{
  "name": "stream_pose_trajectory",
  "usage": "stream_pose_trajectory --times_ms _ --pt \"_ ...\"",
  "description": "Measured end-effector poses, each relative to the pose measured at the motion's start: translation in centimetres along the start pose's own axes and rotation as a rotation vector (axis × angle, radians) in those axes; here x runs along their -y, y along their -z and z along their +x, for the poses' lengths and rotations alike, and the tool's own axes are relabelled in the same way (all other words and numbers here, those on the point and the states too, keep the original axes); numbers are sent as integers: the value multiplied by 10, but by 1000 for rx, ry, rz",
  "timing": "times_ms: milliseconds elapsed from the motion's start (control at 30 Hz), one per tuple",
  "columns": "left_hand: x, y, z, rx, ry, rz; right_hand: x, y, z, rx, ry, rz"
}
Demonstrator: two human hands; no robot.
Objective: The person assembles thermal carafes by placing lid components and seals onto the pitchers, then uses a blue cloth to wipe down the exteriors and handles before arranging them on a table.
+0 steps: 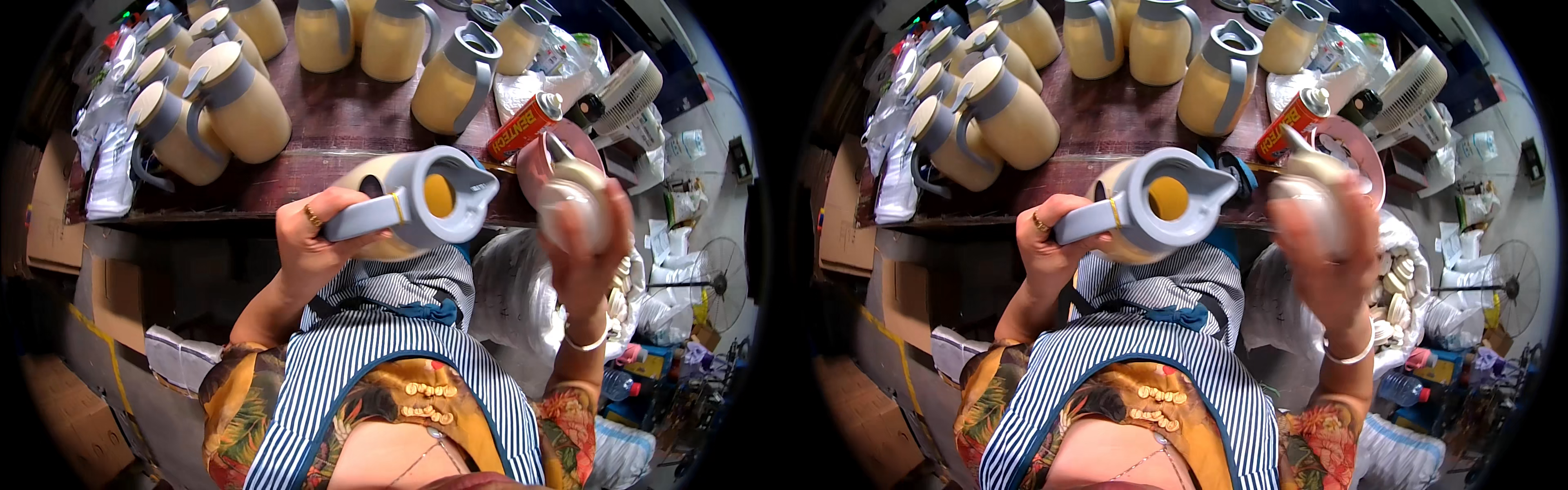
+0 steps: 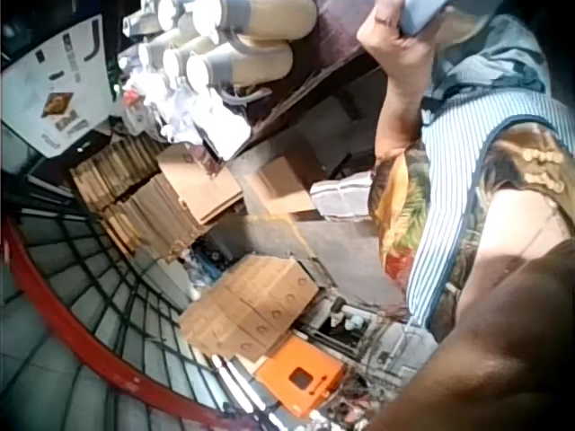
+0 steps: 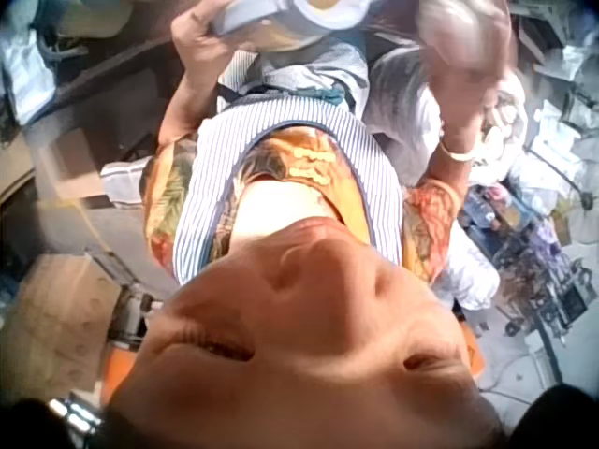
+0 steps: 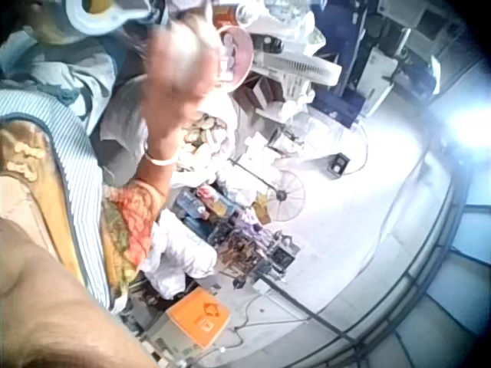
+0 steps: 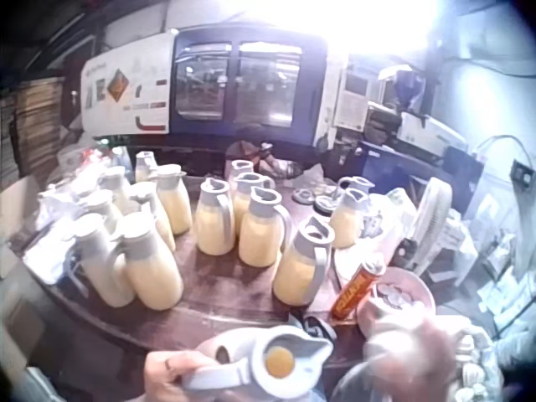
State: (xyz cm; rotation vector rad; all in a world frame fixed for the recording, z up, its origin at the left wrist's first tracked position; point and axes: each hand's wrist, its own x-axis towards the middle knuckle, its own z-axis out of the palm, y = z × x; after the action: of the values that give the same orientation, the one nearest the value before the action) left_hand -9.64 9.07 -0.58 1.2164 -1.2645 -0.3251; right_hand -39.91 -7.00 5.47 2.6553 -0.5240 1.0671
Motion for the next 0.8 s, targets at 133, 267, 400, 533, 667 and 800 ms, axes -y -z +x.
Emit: stream_pose_trajectory --times_ms 133,267,400,533,667,800 --pt "-11 6 -3 -54 118 -32 39 -26 76 372 621 386" --pt "-18 21 -4 -36 40 -41 40 -45 108 207 419 852" --pt "-14 30 -5 8 165 -123 42 -79 118 407 528 799" --pt "3 45 -4 223 148 -204 46 -96 114 128 853 943" --pt "-2 57 10 261 103 -189 46 -91 113 135 904 750" --pt "-28 38 18 91 224 -136 61 -87 110 272 544 858"
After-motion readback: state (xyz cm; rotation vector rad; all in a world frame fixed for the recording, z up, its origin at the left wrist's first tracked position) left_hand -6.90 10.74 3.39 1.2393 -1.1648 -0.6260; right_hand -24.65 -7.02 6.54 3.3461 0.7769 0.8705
